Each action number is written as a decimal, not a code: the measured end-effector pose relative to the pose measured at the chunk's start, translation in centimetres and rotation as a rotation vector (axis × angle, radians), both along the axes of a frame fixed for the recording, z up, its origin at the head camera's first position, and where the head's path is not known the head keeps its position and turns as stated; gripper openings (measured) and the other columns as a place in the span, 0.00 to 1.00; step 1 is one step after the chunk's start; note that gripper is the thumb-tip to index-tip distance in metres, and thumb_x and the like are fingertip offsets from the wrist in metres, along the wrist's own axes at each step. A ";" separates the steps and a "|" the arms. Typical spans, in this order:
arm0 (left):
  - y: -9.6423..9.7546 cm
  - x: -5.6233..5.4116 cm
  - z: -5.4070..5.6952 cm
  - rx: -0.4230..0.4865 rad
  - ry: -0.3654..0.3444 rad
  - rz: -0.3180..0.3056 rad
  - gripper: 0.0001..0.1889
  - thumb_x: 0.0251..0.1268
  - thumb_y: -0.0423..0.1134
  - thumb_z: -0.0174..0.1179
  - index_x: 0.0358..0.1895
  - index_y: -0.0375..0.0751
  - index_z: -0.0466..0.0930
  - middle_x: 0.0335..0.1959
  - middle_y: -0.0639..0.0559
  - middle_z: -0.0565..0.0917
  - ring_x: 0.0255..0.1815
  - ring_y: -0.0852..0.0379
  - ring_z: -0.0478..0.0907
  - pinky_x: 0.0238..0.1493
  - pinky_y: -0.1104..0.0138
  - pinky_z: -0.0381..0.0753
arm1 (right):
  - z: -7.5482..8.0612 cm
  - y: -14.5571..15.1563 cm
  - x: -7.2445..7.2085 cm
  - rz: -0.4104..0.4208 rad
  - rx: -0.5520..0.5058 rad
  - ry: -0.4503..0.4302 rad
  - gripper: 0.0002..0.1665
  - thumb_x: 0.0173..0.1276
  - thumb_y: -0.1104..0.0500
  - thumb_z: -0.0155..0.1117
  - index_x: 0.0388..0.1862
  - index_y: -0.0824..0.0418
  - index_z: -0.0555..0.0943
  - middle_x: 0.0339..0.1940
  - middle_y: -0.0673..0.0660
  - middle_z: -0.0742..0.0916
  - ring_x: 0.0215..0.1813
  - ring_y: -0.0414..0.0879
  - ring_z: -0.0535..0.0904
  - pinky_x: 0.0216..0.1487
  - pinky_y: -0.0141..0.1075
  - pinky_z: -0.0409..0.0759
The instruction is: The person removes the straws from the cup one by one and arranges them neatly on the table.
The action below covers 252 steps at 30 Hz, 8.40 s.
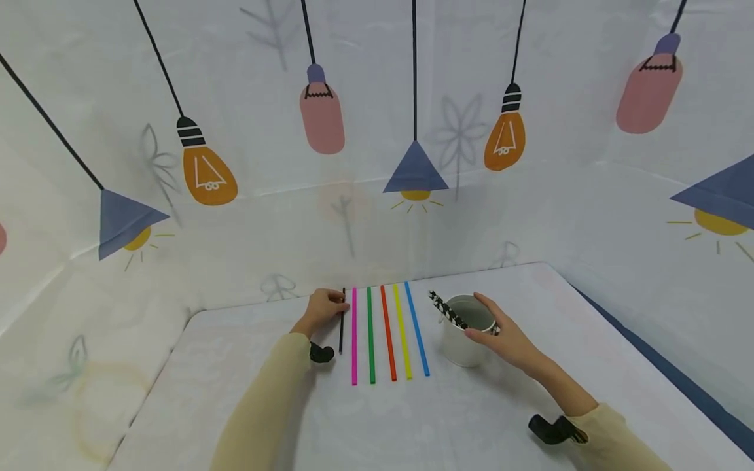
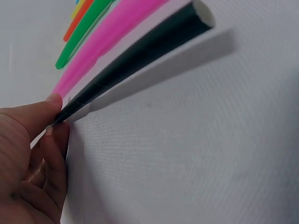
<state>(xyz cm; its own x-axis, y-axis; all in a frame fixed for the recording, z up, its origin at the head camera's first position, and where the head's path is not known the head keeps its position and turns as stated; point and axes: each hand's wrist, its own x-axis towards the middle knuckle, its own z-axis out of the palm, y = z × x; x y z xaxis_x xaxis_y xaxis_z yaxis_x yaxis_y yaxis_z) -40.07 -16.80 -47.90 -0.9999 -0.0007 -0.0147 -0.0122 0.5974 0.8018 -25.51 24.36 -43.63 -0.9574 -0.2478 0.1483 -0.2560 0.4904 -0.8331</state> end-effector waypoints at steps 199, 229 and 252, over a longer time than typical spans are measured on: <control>-4.5 2.7 3.2 0.249 -0.004 -0.030 0.18 0.69 0.34 0.60 0.59 0.30 0.77 0.55 0.40 0.80 0.58 0.46 0.75 0.60 0.53 0.71 | 0.9 0.1 0.7 -0.018 0.006 -0.034 0.51 0.68 0.46 0.65 0.80 0.51 0.46 0.76 0.66 0.57 0.72 0.69 0.53 0.58 0.69 0.64; -3.6 1.0 1.0 0.104 -0.017 -0.021 0.14 0.62 0.33 0.67 0.50 0.33 0.83 0.42 0.43 0.85 0.37 0.54 0.80 0.35 0.66 0.79 | 0.2 -0.3 0.6 -0.009 -0.023 -0.016 0.50 0.68 0.47 0.64 0.79 0.52 0.48 0.75 0.65 0.58 0.71 0.67 0.56 0.58 0.67 0.66; -2.5 0.3 0.7 0.033 0.000 -0.079 0.11 0.59 0.31 0.68 0.46 0.32 0.85 0.39 0.45 0.86 0.34 0.56 0.82 0.37 0.65 0.82 | 0.2 -0.1 0.5 -0.001 -0.037 -0.007 0.49 0.68 0.48 0.65 0.79 0.49 0.48 0.75 0.64 0.60 0.70 0.65 0.59 0.57 0.64 0.69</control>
<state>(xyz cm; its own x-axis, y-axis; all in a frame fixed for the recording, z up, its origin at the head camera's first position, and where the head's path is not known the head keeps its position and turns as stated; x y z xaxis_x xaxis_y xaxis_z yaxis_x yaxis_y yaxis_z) -39.77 -19.30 -47.17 -0.9968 0.0783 -0.0136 0.0336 0.5700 0.8210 -25.03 24.22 -43.40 -0.9588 -0.2409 0.1502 -0.2490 0.4593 -0.8527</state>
